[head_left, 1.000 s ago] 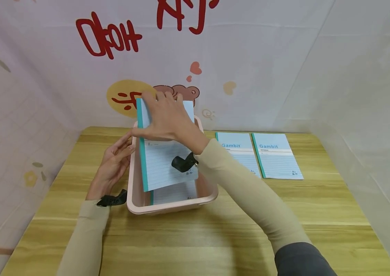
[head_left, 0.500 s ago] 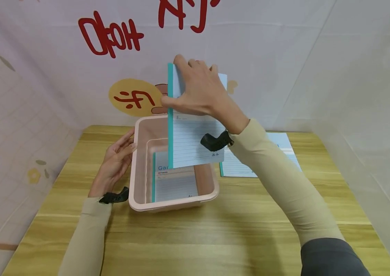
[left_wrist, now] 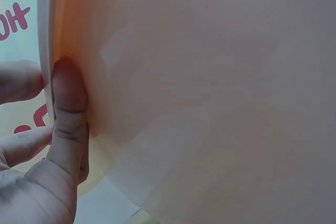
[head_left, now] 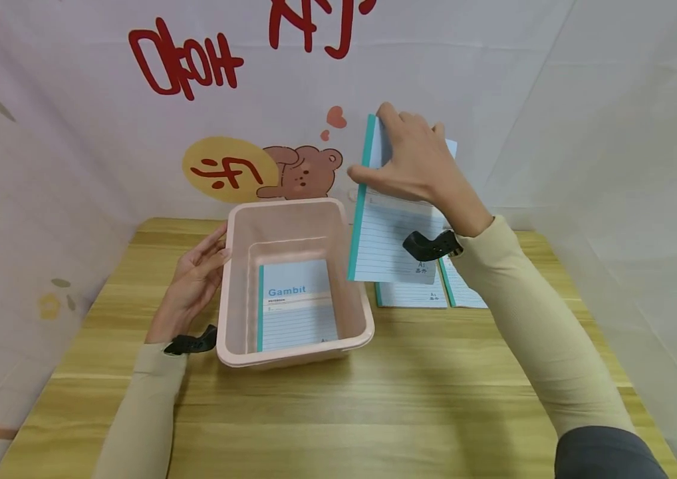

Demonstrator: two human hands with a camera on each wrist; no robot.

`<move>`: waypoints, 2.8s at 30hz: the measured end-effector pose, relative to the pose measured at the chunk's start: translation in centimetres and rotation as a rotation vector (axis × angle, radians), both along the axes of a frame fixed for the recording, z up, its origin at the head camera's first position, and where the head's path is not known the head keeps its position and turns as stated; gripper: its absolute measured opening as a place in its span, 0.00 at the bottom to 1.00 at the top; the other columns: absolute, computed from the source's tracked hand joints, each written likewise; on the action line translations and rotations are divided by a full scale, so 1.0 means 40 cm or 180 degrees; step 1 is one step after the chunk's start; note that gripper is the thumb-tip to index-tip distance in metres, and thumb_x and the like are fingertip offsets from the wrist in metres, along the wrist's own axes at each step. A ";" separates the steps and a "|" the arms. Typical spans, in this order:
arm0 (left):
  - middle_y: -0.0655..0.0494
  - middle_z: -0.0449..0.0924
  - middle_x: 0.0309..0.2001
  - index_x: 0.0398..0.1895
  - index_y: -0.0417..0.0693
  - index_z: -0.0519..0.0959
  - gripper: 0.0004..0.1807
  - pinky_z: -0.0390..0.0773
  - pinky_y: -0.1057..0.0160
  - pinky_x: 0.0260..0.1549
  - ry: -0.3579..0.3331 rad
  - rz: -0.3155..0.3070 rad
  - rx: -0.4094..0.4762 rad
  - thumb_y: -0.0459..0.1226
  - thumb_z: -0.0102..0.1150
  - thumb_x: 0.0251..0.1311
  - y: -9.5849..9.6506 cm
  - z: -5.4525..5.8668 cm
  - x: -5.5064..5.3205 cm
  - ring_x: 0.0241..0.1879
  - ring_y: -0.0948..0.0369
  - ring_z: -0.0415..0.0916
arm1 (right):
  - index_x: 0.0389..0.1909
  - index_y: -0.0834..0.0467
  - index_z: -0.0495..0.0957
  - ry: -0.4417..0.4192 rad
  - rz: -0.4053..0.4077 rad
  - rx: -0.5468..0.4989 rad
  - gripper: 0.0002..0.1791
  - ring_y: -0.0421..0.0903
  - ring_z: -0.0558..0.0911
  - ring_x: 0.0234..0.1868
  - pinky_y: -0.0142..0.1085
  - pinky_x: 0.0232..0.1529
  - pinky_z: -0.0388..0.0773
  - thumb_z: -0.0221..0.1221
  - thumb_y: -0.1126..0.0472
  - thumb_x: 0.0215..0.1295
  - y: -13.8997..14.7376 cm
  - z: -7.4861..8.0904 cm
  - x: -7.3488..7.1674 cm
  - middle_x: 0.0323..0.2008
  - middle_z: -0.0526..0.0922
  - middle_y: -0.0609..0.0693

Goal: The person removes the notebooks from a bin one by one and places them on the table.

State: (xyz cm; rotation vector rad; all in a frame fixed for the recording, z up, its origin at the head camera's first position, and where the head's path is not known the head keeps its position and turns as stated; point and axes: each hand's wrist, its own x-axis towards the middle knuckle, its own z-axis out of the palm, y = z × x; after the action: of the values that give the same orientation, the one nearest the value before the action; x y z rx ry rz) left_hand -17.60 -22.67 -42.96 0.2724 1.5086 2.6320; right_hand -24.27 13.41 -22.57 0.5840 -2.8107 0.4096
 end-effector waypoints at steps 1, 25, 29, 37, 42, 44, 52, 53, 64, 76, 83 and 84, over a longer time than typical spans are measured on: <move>0.48 0.74 0.57 0.81 0.36 0.49 0.39 0.85 0.69 0.49 -0.0003 0.0001 -0.0003 0.24 0.54 0.72 -0.002 0.002 0.000 0.50 0.63 0.81 | 0.59 0.55 0.65 -0.0018 -0.0015 -0.0015 0.40 0.54 0.71 0.44 0.47 0.46 0.56 0.57 0.30 0.56 0.012 -0.006 0.000 0.40 0.73 0.55; 0.48 0.75 0.57 0.81 0.35 0.49 0.38 0.85 0.70 0.48 0.0027 0.0005 -0.0023 0.24 0.52 0.72 0.002 0.006 -0.008 0.50 0.62 0.81 | 0.58 0.58 0.69 -0.0515 -0.0035 0.0334 0.44 0.64 0.79 0.49 0.59 0.46 0.68 0.64 0.29 0.52 0.129 -0.322 0.063 0.46 0.82 0.63; 0.48 0.75 0.54 0.81 0.36 0.49 0.38 0.85 0.70 0.48 0.0029 -0.0025 0.0033 0.24 0.52 0.72 -0.001 0.003 -0.008 0.48 0.63 0.81 | 0.55 0.58 0.70 -0.0591 -0.0021 0.0368 0.42 0.62 0.80 0.48 0.58 0.44 0.69 0.63 0.30 0.51 0.130 -0.376 0.088 0.44 0.82 0.60; 0.50 0.75 0.56 0.81 0.35 0.50 0.38 0.85 0.70 0.49 0.0048 0.0013 -0.0015 0.24 0.53 0.72 -0.006 -0.002 -0.006 0.51 0.63 0.80 | 0.55 0.57 0.71 -0.0746 -0.0006 0.0516 0.40 0.61 0.80 0.42 0.60 0.42 0.71 0.65 0.31 0.52 0.142 -0.464 0.131 0.40 0.82 0.59; 0.50 0.74 0.58 0.81 0.36 0.50 0.38 0.85 0.70 0.49 0.0025 0.0044 -0.0107 0.25 0.53 0.72 -0.008 -0.003 -0.003 0.52 0.63 0.80 | 0.52 0.56 0.71 -0.0762 0.0050 0.0622 0.38 0.58 0.79 0.38 0.58 0.40 0.71 0.66 0.31 0.52 0.148 -0.512 0.159 0.37 0.82 0.57; 0.50 0.73 0.57 0.81 0.36 0.50 0.38 0.86 0.70 0.48 0.0016 0.0047 -0.0139 0.26 0.53 0.72 -0.009 -0.003 -0.002 0.51 0.63 0.80 | 0.50 0.55 0.70 -0.0759 0.0069 0.0666 0.38 0.56 0.77 0.34 0.53 0.36 0.69 0.66 0.31 0.51 0.148 -0.532 0.171 0.33 0.80 0.55; 0.49 0.76 0.56 0.81 0.36 0.49 0.38 0.86 0.69 0.47 0.0006 0.0017 -0.0070 0.24 0.53 0.72 -0.004 -0.001 -0.003 0.50 0.62 0.81 | 0.50 0.55 0.72 -0.0740 0.0060 0.0820 0.40 0.52 0.71 0.31 0.42 0.29 0.61 0.64 0.26 0.52 0.153 -0.585 0.219 0.32 0.75 0.54; 0.48 0.76 0.56 0.81 0.35 0.49 0.38 0.86 0.69 0.47 0.0010 0.0010 -0.0050 0.24 0.52 0.72 -0.004 0.000 -0.003 0.50 0.62 0.81 | 0.50 0.55 0.73 -0.0753 0.0072 0.0817 0.40 0.52 0.71 0.32 0.42 0.29 0.62 0.64 0.26 0.52 0.154 -0.591 0.223 0.32 0.76 0.55; 0.48 0.74 0.57 0.82 0.36 0.48 0.38 0.86 0.69 0.48 0.0043 -0.0034 -0.0019 0.23 0.50 0.73 -0.005 -0.002 -0.002 0.50 0.62 0.81 | 0.48 0.58 0.76 -0.0569 0.0184 0.0859 0.41 0.51 0.70 0.34 0.44 0.29 0.73 0.62 0.24 0.54 0.172 -0.627 0.258 0.34 0.74 0.54; 0.47 0.74 0.56 0.82 0.36 0.49 0.38 0.86 0.69 0.46 0.0024 -0.0027 -0.0097 0.23 0.51 0.72 -0.001 0.002 -0.004 0.48 0.62 0.82 | 0.51 0.54 0.80 -0.0333 0.0311 0.0726 0.38 0.52 0.75 0.41 0.45 0.33 0.78 0.63 0.25 0.56 0.168 -0.605 0.273 0.40 0.78 0.52; 0.48 0.75 0.56 0.82 0.37 0.49 0.38 0.86 0.70 0.45 -0.0009 0.0000 -0.0123 0.24 0.52 0.72 -0.001 0.002 -0.002 0.48 0.63 0.82 | 0.55 0.56 0.79 -0.0292 0.0263 0.0416 0.37 0.56 0.77 0.50 0.50 0.45 0.80 0.64 0.29 0.60 0.182 -0.555 0.254 0.48 0.79 0.55; 0.48 0.75 0.56 0.82 0.37 0.49 0.38 0.86 0.70 0.46 -0.0005 -0.0004 -0.0126 0.24 0.52 0.73 -0.002 0.002 -0.001 0.48 0.63 0.82 | 0.57 0.56 0.79 -0.0310 0.0251 0.0371 0.38 0.57 0.76 0.53 0.52 0.48 0.80 0.63 0.29 0.61 0.185 -0.549 0.251 0.51 0.79 0.56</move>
State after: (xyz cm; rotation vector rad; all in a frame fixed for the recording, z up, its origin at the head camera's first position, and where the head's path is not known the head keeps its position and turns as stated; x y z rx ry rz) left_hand -17.63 -22.74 -42.89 0.2680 1.5577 2.5975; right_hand -14.24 20.82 -44.51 0.7201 -2.9270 0.2978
